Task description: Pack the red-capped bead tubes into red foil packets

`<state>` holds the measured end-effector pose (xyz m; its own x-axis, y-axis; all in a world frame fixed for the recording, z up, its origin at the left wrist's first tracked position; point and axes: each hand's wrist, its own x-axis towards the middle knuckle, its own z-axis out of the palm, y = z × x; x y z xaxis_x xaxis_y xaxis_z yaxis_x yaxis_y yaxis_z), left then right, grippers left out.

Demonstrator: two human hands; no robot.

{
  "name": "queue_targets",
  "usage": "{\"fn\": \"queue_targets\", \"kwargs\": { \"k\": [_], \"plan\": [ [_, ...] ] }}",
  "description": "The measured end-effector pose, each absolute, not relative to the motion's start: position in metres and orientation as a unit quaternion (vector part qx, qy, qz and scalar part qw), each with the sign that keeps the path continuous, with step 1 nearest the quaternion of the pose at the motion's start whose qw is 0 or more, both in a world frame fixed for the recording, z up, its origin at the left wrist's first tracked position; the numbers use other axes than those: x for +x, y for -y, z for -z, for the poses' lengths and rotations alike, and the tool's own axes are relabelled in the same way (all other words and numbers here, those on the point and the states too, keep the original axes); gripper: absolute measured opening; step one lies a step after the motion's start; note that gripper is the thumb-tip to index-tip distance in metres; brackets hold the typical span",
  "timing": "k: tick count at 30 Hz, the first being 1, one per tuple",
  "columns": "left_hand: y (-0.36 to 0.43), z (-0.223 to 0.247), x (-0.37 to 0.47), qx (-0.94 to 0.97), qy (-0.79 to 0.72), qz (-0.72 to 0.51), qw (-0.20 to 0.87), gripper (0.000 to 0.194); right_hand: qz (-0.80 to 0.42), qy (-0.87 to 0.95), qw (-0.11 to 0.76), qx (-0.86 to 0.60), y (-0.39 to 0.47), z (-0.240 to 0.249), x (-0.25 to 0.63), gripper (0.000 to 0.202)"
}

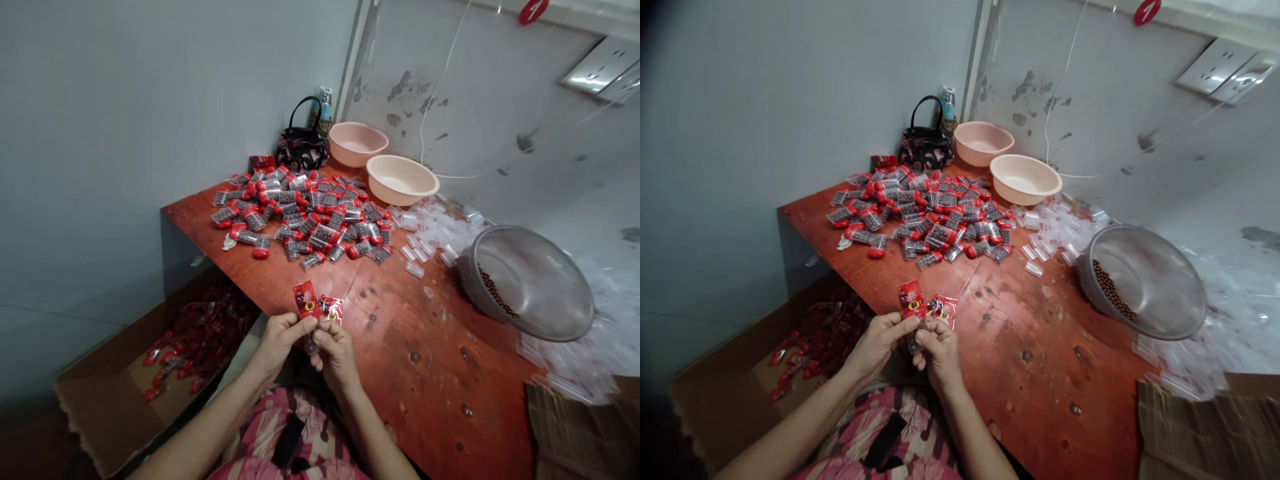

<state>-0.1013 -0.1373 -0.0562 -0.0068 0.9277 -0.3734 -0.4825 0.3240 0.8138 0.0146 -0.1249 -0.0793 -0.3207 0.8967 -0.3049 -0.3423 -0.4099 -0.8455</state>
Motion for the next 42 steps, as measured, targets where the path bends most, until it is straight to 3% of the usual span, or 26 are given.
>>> {"fn": "queue_targets", "kwargs": {
  "k": [7,16,22,29,37,42],
  "plan": [
    [0.135,0.052,-0.096,0.137,-0.450,-0.613,0.635,0.020,-0.614,0.488,0.399,-0.475,0.132,0.071,0.018,0.019],
    [0.140,0.051,-0.099,0.171,-0.385,-0.564,0.710,0.024,-0.691,0.391,0.416,-0.443,0.129,0.079,0.012,0.024],
    [0.133,0.057,-0.098,0.103,-0.425,-0.606,0.664,0.021,-0.553,0.538,0.420,-0.478,0.132,0.074,0.014,0.017],
    [0.144,0.058,-0.101,0.200,-0.358,-0.538,0.736,0.031,-0.712,0.369,0.424,-0.421,0.134,0.080,0.008,0.023],
    [0.138,0.052,-0.102,0.114,-0.465,-0.597,0.644,0.024,-0.705,0.403,0.429,-0.396,0.134,0.071,0.008,0.030],
    [0.140,0.050,-0.104,0.110,-0.426,-0.616,0.653,0.026,-0.706,0.378,0.437,-0.411,0.137,0.074,0.006,0.026]
  ]
}}
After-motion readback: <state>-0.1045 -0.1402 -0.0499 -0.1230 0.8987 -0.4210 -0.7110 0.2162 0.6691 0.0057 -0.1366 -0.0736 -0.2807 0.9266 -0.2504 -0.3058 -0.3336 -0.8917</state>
